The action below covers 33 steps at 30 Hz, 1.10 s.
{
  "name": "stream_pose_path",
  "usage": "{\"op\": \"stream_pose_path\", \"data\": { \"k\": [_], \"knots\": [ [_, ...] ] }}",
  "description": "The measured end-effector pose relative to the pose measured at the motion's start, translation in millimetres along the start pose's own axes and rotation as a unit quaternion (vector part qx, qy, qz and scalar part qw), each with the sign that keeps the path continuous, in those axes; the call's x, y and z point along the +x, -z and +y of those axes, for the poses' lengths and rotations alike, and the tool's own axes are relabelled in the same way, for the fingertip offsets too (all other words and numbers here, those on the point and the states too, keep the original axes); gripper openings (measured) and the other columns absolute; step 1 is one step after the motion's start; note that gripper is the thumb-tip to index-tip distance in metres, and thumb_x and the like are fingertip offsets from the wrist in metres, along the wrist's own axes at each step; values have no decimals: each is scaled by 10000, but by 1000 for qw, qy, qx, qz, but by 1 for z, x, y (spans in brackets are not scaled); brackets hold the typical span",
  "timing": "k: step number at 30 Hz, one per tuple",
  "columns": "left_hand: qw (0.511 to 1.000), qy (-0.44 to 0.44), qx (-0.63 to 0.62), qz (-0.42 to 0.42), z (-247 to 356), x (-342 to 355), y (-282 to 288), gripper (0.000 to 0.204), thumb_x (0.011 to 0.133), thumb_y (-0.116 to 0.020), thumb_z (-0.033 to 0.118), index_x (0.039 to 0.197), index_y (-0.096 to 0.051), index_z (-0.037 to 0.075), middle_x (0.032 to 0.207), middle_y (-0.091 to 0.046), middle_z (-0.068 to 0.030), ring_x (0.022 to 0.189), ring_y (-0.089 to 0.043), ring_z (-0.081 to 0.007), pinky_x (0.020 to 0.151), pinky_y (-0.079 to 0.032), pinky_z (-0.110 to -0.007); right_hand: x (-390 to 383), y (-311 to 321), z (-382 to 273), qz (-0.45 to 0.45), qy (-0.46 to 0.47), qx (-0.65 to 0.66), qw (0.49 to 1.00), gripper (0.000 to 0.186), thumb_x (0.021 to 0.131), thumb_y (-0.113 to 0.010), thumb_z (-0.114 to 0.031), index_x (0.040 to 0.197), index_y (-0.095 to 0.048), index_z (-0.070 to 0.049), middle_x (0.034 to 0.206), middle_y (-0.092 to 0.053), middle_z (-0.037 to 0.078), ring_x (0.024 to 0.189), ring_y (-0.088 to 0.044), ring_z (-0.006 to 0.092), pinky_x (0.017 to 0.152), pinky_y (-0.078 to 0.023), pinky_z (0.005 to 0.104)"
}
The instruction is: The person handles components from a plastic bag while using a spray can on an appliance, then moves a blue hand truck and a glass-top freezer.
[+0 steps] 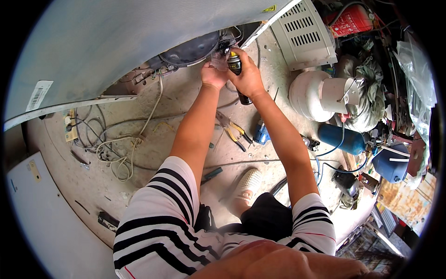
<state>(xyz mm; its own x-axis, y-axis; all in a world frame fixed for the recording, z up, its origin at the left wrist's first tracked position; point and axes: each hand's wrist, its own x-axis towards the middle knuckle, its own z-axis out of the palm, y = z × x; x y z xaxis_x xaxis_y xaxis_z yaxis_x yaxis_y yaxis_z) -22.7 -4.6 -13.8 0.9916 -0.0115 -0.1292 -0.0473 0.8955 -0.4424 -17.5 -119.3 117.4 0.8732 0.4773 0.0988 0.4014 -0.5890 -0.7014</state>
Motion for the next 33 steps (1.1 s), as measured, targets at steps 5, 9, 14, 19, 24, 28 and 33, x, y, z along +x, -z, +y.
{"op": "stream_pose_path", "data": {
  "k": [5,9,14,19,24,28,33],
  "knots": [
    [1000,9,-1,-2,2,-2,-3,468,855,-283,214,1231,-489,27,1303,-482,-175,1206,-450,-343,1061,-288,-475,0,-1,1,11,-30,-13,999,565,725,-676,-158,1235,-435,-196,1062,-581,199,962,-585,381,835,-474,415],
    [998,-1,49,30,-10,-11,-20,489,854,-273,247,1251,-484,54,1325,-477,-145,1224,-449,-332,1046,-292,-486,2,6,6,55,-55,-9,997,567,727,-678,-167,1240,-438,-185,1077,-583,185,981,-582,369,839,-472,411],
    [999,34,1,26,-10,-8,-22,520,848,-270,275,1285,-465,71,1344,-463,-134,1238,-442,-337,1044,-280,-506,5,7,5,54,-30,-11,998,580,719,-682,-174,1244,-435,-173,1095,-580,186,981,-580,372,839,-470,414],
    [999,30,-1,26,-15,-3,-25,530,840,-276,260,1295,-455,54,1329,-472,-159,1219,-450,-361,1054,-277,-508,3,9,4,69,-44,-19,996,577,719,-679,-174,1242,-434,-170,1090,-582,188,980,-580,375,843,-467,414],
    [1000,12,25,14,-17,2,-21,529,839,-281,255,1281,-453,20,1310,-476,-191,1205,-456,-373,1055,-288,-510,3,12,7,82,-39,-6,996,576,724,-680,-181,1240,-426,-172,1100,-577,193,985,-578,377,843,-467,417],
    [999,21,-14,21,-20,6,-24,526,837,-283,253,1272,-448,8,1303,-477,-197,1200,-452,-392,1052,-282,-525,6,12,7,84,-48,-2,995,567,728,-680,-188,1233,-424,-173,1103,-575,193,987,-577,380,842,-467,422],
    [1000,2,11,5,-22,11,-19,546,848,-248,218,1308,-396,-36,1333,-430,-236,1251,-382,-411,1091,-242,-512,4,14,9,91,-38,2,995,574,725,-670,-192,1243,-421,-200,1097,-567,219,1002,-558,408,851,-467,438]
  ]
}}
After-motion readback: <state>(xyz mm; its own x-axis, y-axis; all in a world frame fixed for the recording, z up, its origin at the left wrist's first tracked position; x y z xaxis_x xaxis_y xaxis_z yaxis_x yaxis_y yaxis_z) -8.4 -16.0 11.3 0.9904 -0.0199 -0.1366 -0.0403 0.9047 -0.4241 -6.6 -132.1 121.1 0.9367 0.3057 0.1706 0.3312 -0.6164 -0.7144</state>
